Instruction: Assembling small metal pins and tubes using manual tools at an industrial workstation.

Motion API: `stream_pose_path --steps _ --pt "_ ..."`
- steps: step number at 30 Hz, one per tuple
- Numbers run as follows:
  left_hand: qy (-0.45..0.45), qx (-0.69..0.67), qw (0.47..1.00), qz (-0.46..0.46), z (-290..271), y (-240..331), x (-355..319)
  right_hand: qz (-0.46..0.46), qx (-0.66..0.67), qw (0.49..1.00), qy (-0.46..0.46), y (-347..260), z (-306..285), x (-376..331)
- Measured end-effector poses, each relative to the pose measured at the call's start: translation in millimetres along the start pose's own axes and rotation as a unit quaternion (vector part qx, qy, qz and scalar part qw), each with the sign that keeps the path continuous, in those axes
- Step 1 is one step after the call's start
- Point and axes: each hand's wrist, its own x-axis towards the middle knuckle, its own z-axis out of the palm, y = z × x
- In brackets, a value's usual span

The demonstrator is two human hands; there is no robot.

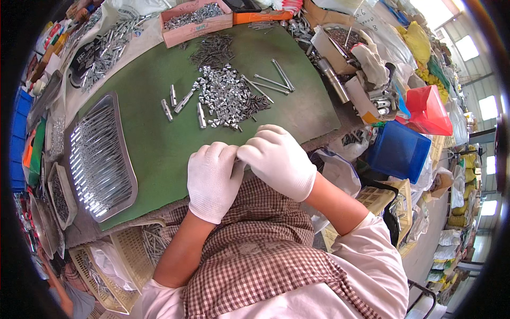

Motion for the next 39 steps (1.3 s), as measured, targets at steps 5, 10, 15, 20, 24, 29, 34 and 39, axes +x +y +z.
stream_pose_path --steps 5,10,15,20,24,29,34,39 --pt "0.020 -0.005 1.000 0.017 -1 1 -1 0.017 0.016 0.995 0.101 0 11 -11" --pt "0.001 -0.027 1.000 -0.003 -2 2 1 0.093 0.070 0.992 0.053 1 5 -13" --pt "0.000 -0.017 1.000 -0.015 -2 2 -2 0.222 -0.184 0.940 0.183 81 -29 -32" --pt "0.028 -0.027 0.999 0.012 1 2 2 0.398 -0.245 0.878 0.104 157 -31 -72" --pt "0.030 -0.014 0.999 -0.002 0 -2 -3 0.312 -0.055 0.923 0.218 72 -26 -52" --pt "0.023 -0.022 0.999 0.015 0 -1 -3 0.247 -0.055 0.961 -0.112 -22 -22 -63" --pt "0.028 -0.009 0.999 0.018 0 2 -4 0.289 0.072 0.951 0.082 -36 -11 -70" --pt "0.029 -0.011 0.999 0.021 2 2 -2 0.319 0.029 0.942 0.101 -5 -21 -77"
